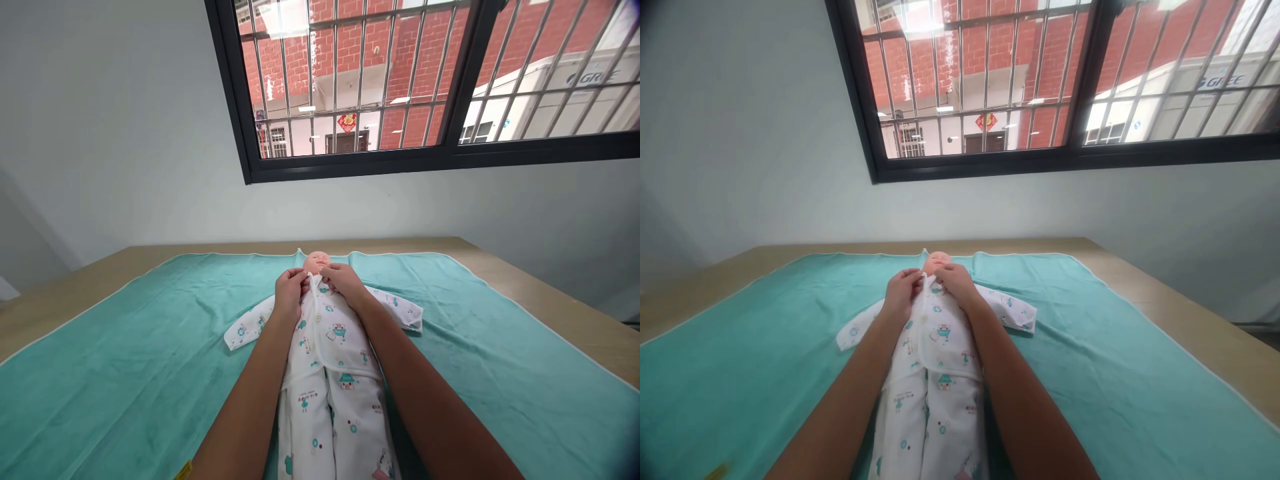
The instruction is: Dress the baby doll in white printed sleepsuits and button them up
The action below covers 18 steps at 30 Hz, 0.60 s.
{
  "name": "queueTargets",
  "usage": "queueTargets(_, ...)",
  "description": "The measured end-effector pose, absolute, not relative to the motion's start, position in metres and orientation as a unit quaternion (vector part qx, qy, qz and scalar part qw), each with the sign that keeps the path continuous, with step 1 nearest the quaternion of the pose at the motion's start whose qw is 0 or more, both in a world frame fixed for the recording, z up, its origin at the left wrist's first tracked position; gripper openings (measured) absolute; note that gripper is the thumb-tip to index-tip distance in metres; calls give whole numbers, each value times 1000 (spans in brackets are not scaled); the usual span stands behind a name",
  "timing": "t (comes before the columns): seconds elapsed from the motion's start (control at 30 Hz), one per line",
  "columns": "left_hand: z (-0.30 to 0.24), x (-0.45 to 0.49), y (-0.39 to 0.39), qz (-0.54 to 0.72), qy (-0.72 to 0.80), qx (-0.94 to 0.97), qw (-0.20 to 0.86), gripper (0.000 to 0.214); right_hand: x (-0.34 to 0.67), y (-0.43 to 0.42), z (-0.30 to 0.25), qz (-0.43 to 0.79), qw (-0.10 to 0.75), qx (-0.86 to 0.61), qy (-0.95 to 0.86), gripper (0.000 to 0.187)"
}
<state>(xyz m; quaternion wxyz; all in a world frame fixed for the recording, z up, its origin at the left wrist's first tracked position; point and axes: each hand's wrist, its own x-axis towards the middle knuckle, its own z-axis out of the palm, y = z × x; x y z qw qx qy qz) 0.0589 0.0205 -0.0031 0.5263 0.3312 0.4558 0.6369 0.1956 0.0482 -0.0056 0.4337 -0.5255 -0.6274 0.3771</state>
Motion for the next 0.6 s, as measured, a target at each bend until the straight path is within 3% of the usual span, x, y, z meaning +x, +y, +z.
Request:
queueTargets(0.27,3,64,19,579,496,429,484,18,205,47,-14,476,491,-429,-590,24)
queueTargets(0.6,-2,59,26,524,552,528,377,6,203,51,-14,458,460,-474,-595,18)
